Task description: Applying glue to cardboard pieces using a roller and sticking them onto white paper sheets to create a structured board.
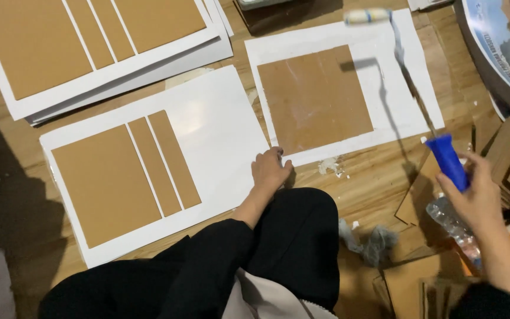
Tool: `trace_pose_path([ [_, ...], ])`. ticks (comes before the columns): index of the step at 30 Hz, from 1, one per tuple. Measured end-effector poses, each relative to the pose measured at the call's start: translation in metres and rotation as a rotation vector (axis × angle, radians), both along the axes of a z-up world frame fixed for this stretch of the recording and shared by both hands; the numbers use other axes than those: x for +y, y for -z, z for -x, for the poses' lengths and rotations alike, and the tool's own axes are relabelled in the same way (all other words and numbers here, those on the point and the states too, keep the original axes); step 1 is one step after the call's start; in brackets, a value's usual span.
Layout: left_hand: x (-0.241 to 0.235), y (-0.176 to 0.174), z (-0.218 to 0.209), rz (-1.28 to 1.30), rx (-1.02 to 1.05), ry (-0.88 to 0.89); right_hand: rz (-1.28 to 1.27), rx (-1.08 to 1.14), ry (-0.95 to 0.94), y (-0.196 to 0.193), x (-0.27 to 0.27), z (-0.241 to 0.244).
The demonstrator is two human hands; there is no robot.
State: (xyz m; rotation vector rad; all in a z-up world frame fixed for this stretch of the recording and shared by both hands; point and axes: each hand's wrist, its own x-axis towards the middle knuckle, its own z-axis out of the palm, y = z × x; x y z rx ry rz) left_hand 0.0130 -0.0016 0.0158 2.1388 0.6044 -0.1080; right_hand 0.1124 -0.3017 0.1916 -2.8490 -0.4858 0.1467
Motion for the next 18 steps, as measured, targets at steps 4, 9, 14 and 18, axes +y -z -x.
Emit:
trace_pose_path([
  [4, -0.005, 0.025, -0.014, 0.442, 0.159, -0.286, -0.352, -0.149, -0.270, 0.036, 0.101, -0.091],
  [9, -0.006, 0.026, -0.028, 0.608, 0.225, -0.425, -0.244, -0.378, -0.315, 0.076, 0.200, -0.181],
  [14, 0.004, 0.018, -0.029, 0.763, 0.259, -0.482, -0.239, -0.639, -0.265, 0.091, 0.244, -0.188],
  [18, 0.008, 0.010, -0.025, 0.874, 0.266, -0.525, -0.323, -0.933, -0.013, 0.134, 0.196, -0.163],
])
